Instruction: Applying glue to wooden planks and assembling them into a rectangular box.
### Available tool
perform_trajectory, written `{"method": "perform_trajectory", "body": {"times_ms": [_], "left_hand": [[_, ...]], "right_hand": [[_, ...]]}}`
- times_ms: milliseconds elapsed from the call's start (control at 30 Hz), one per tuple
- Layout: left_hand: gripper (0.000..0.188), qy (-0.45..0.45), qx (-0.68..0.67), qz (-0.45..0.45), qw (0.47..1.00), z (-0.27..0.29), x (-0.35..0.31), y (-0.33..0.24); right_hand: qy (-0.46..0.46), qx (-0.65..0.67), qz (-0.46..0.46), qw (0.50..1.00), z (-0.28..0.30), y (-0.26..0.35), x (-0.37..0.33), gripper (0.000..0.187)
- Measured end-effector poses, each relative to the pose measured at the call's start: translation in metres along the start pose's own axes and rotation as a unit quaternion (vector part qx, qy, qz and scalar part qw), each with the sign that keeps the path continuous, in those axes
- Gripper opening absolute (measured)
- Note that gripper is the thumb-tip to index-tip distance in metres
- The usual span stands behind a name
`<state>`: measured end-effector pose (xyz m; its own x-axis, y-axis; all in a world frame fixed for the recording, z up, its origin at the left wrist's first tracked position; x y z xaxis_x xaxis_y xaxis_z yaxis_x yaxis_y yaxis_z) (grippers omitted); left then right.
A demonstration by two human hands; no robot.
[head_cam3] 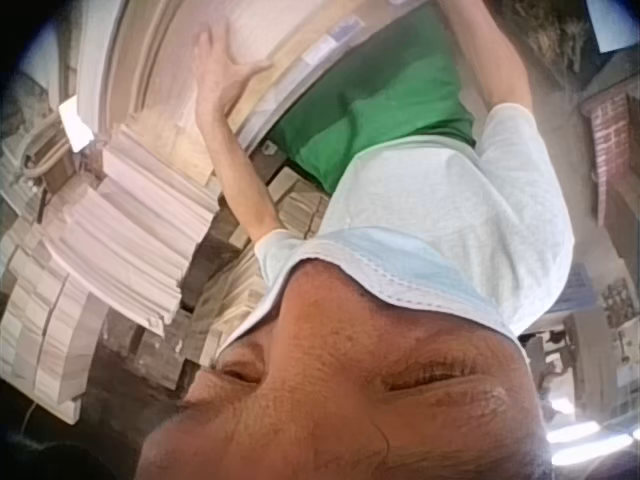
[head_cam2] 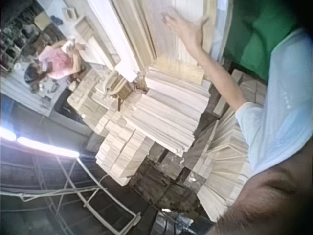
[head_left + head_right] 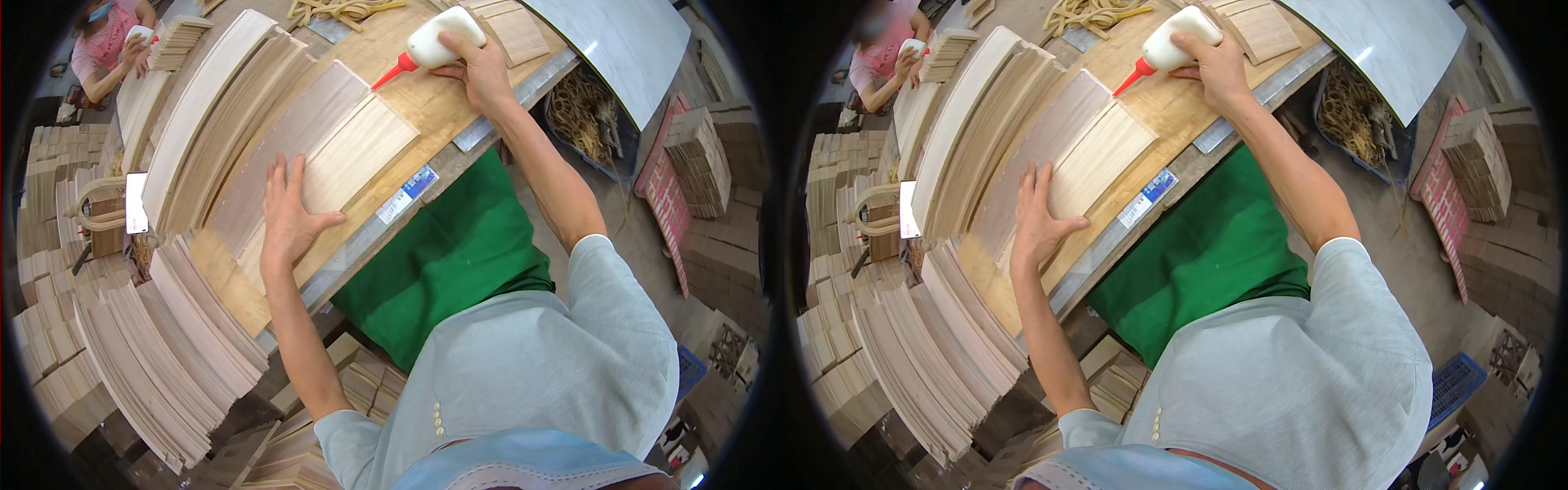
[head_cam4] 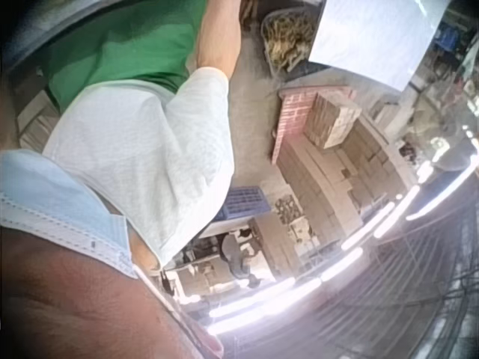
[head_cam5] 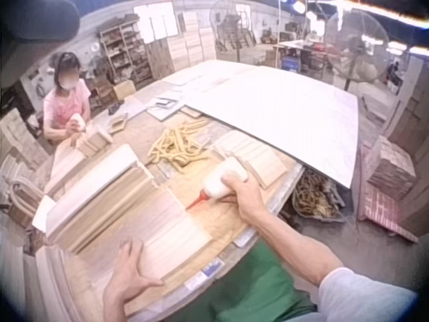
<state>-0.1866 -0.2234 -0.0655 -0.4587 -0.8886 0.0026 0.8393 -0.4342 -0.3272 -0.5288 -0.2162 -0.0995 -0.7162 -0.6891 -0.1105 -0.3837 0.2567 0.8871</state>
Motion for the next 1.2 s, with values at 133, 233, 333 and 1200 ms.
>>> {"method": "perform_trajectory", "body": {"times_ms": [133, 233, 333, 1200], "left_hand": [[0.112, 0.002, -0.001, 0.004, 1.000, 0.000, 0.000, 0.000], [0.111, -0.003, -0.004, -0.003, 1.000, -0.001, -0.001, 0.001], [0.111, -0.001, -0.004, 0.000, 1.000, -0.001, -0.001, 0.001], [0.113, -0.017, -0.002, -0.016, 1.000, -0.002, 0.001, -0.002]], "right_hand": [[0.013, 0.001, 0.001, 1.000, 0.003, 0.006, -0.009, 0.036], [0.010, 0.007, 0.004, 1.000, 0.010, 0.006, -0.011, 0.035], [0.015, 0.006, 0.006, 1.000, 0.014, 0.011, -0.019, 0.036], [0.017, -0.028, -0.024, 0.999, 0.061, 0.037, -0.057, 0.038]]}}
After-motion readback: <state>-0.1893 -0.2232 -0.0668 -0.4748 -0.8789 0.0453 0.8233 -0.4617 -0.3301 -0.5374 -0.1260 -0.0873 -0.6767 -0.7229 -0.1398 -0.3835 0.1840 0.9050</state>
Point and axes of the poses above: each hand's wrist, its own x-axis towards the middle knuckle, its own z-axis out of the back of the hand, y = z × x, the point moved 9 cm from there along x, towards the middle knuckle, and after that the axes turned 12 degrees about -y, right-handed, at the moved point
